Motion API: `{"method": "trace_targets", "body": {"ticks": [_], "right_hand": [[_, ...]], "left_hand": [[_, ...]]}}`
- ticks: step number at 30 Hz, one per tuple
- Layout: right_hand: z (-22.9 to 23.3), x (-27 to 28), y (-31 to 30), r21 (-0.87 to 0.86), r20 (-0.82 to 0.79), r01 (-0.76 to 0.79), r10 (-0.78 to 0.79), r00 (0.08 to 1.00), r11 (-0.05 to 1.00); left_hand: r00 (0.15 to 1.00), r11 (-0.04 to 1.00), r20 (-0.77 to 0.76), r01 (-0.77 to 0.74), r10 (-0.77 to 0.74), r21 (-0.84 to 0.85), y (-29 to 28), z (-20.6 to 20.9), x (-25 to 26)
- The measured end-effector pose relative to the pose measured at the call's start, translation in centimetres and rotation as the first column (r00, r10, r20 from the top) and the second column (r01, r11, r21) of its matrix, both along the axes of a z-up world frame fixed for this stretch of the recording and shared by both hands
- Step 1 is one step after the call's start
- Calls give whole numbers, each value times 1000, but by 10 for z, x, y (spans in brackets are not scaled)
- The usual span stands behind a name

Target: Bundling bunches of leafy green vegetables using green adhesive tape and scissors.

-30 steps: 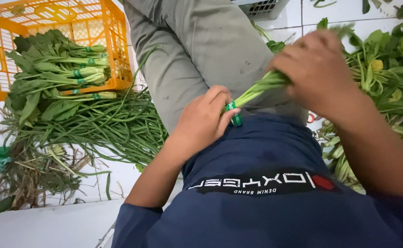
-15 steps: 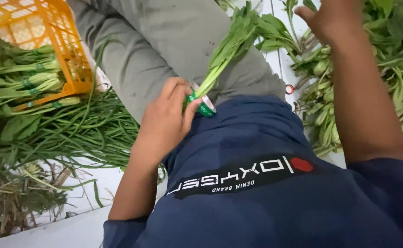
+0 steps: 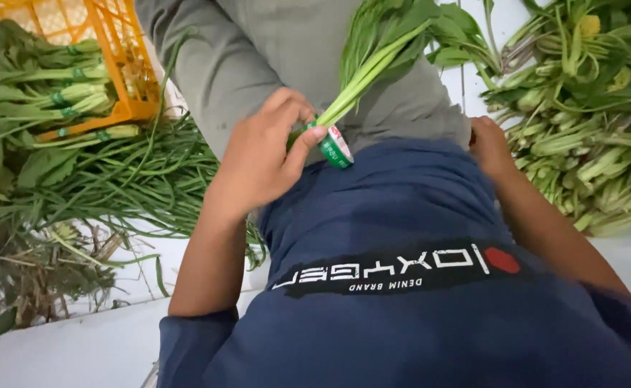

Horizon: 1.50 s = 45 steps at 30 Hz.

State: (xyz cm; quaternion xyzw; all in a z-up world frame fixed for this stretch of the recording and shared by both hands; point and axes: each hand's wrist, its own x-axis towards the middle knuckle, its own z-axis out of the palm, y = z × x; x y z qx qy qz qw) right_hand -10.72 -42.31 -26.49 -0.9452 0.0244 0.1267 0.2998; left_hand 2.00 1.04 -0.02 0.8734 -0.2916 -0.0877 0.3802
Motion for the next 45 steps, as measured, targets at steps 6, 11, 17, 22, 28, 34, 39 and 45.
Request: {"method": "trace_targets", "body": {"ticks": [6,11,17,22,28,34,39,45], "right_hand": [[-8,7,1,463,-400,658,-523,753,594],[10,11,11,373,-412,700,-568,713,608],[8,21,16,43,-425,601,-530,734,798],[18,18,8,170,-306,267,-207,929,949],[140,76,25,323,-334,343,-233,913,882],[211,101,23,633,-119,-102,226,967,767],[272,121,90,293,-201,-332,398,895,896],[291,153,125,201,-230,-447,485,843,872]], "left_hand": [[999,998,-40,5,-8,-64,2,-3,6],[999,997,-36,28,-30,-76,4,-6,9],[998,999,-61,13,-16,-46,4,-5,12],[998,999,-32,47,-48,-24,3,-5,13],[997,997,-22,75,-76,-26,4,-10,19],[994,994,-7,110,-110,-13,4,-10,24],[991,991,-4,134,-134,2,4,-9,27],[988,988,6,152,-152,15,4,-9,30]]}}
